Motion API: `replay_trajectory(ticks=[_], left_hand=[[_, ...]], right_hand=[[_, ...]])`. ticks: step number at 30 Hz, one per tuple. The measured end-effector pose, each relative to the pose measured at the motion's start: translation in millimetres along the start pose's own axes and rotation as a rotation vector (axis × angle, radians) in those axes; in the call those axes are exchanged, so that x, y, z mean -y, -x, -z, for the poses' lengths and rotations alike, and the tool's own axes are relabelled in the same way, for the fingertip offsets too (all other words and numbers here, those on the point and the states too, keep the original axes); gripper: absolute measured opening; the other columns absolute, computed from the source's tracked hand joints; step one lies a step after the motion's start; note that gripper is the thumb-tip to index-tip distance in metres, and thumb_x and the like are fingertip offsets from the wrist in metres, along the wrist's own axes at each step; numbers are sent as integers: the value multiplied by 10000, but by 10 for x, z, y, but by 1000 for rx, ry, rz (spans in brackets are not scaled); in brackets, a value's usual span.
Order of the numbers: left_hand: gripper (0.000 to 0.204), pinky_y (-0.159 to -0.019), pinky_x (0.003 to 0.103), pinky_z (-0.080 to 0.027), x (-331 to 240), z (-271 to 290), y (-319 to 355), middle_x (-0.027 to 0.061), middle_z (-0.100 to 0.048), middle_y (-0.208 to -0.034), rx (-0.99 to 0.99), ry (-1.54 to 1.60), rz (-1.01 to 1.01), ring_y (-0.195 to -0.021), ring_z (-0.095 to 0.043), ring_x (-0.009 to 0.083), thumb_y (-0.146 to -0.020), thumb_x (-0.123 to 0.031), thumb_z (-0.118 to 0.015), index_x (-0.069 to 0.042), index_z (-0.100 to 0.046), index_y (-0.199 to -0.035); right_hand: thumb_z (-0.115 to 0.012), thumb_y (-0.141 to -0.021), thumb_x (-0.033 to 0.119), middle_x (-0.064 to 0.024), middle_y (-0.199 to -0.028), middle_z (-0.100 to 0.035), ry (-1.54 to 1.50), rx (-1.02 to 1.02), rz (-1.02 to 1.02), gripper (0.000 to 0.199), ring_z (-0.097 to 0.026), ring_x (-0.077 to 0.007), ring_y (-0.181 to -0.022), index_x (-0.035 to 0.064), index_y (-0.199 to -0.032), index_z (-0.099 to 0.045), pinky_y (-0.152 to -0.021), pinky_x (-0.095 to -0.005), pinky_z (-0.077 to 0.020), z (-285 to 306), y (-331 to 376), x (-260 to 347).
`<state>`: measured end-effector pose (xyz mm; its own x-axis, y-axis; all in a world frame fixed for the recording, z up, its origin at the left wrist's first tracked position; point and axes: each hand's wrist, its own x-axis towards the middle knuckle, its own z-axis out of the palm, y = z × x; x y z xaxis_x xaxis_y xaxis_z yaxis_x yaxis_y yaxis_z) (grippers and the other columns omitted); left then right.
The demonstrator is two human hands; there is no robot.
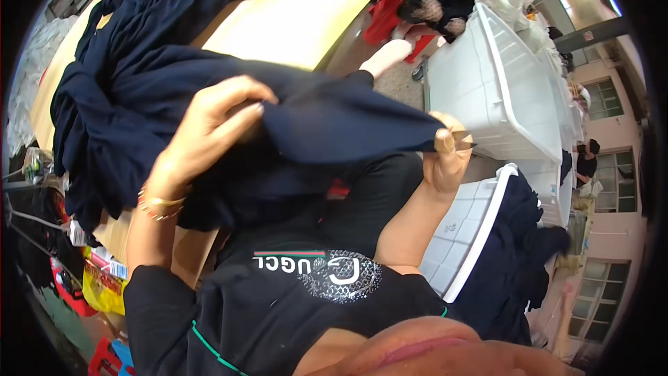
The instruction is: Trimming loose threads from navy blue garments using specialized thread snips.
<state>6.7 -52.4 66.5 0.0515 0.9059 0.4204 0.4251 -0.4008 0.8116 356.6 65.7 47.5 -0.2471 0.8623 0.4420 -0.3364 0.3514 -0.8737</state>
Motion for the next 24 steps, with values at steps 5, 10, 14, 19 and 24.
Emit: replay_trajectory(ticks=[5,10,14,19,24], left_hand=[[249,-628,340,-495,-647,707,-57,172,-716,-815,887,660,256,-707,-696,269,-906,-187,-756,61,-742,-929],[275,-632,261,-436,138,178,-129,-2,-568,-751,367,-100,425,-709,-507,73,-957,-212,-730,53,-654,-959],[311,-769,267,-513,401,23,-6,37,-709,-886,195,-130,343,-836,-616,93,-967,-210,-724,72,-697,-1095],[240,-768,229,-459,296,107,119,-51,-687,-950,193,156,571,-869,-606,63,-949,-231,-741,-51,-742,-1108],[182,-747,201,-444,152,129,91,-60,-642,-896,225,298,643,-814,-504,32,-1041,-138,-604,3,-715,-1074]], right_hand=[[-792,-900,291,-16,-585,-430,-182,676,-71,451,-403,-133,-541,49,-637,-516,-488,-289,-300,-120,-116,328],[-695,-920,197,-107,-815,-709,796,422,-305,247,-633,-162,-775,-30,-1017,-707,-710,-345,-499,-18,-308,-425],[-797,-886,250,-79,-863,-725,767,261,-170,373,-632,-169,-734,48,-1187,-709,-697,-331,-499,-465,-176,-535],[-778,-902,177,-54,-932,-662,668,505,88,334,-634,-175,-821,78,-1211,-701,-754,-315,-515,-1049,-106,-457],[-848,-802,134,-46,-880,-626,655,559,256,359,-641,-172,-773,112,-1148,-757,-699,-296,-524,-1258,-20,-630]])
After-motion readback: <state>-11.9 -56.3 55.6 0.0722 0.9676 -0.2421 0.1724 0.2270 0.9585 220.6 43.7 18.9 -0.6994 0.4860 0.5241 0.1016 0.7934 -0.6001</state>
